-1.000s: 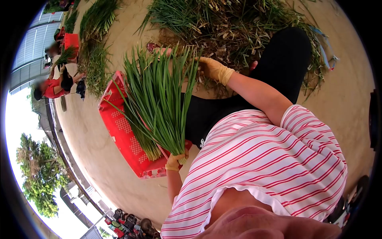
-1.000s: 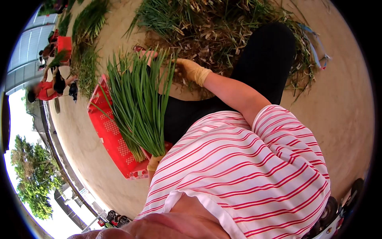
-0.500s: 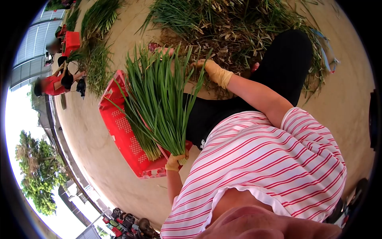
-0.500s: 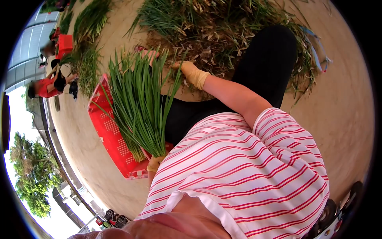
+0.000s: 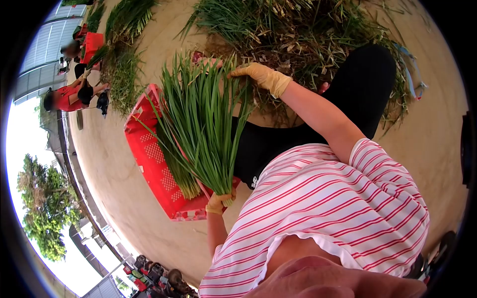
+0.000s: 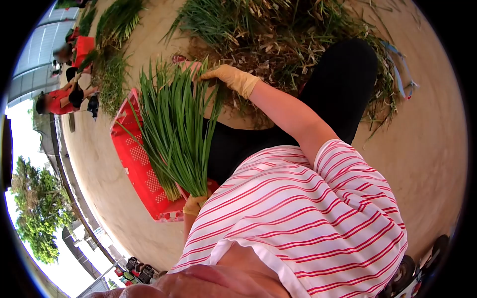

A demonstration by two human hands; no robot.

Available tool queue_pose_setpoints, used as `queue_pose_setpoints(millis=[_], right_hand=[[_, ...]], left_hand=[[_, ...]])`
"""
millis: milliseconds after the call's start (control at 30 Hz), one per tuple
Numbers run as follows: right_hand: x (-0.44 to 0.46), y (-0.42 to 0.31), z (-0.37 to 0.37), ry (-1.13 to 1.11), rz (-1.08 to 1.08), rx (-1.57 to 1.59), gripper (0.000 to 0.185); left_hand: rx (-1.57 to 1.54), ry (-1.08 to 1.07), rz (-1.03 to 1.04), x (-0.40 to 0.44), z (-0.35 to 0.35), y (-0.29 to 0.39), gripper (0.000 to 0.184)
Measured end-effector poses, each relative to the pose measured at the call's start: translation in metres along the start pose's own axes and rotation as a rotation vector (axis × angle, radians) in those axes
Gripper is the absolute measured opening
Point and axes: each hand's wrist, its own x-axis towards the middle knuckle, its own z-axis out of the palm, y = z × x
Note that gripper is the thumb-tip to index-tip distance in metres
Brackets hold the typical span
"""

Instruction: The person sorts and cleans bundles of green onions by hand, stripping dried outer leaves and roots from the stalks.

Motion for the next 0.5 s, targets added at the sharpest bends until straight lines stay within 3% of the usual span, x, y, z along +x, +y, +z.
queue_pose_setpoints(millis=[100, 333, 400, 500], right_hand=[[-0.019, -0.013, 0.017, 0.078, -0.027, 0.134, 0.024], [-0.026, -0.009, 0.031, 0.150, 0.029, 0.333, 0.019], [-0.015, 0.008, 0.031, 0.465, 0.010, 0.230, 0.019], [-0.011, 0.006, 0.027, 0.575, -0.028, 0.406, 0.019]], left_hand=[[-0.043, 0.039, -0.018, -0.001, 0.000, -0.004, 0.068], [-0.149, -0.006, -0.011, 0.001, -0.007, -0.014, 0.067], [-0.131, -0.020, 0.004, 0.002, -0.008, -0.014, 0.066], [-0.140, -0.017, -0.002, 0.000, -0.005, -0.011, 0.066]])
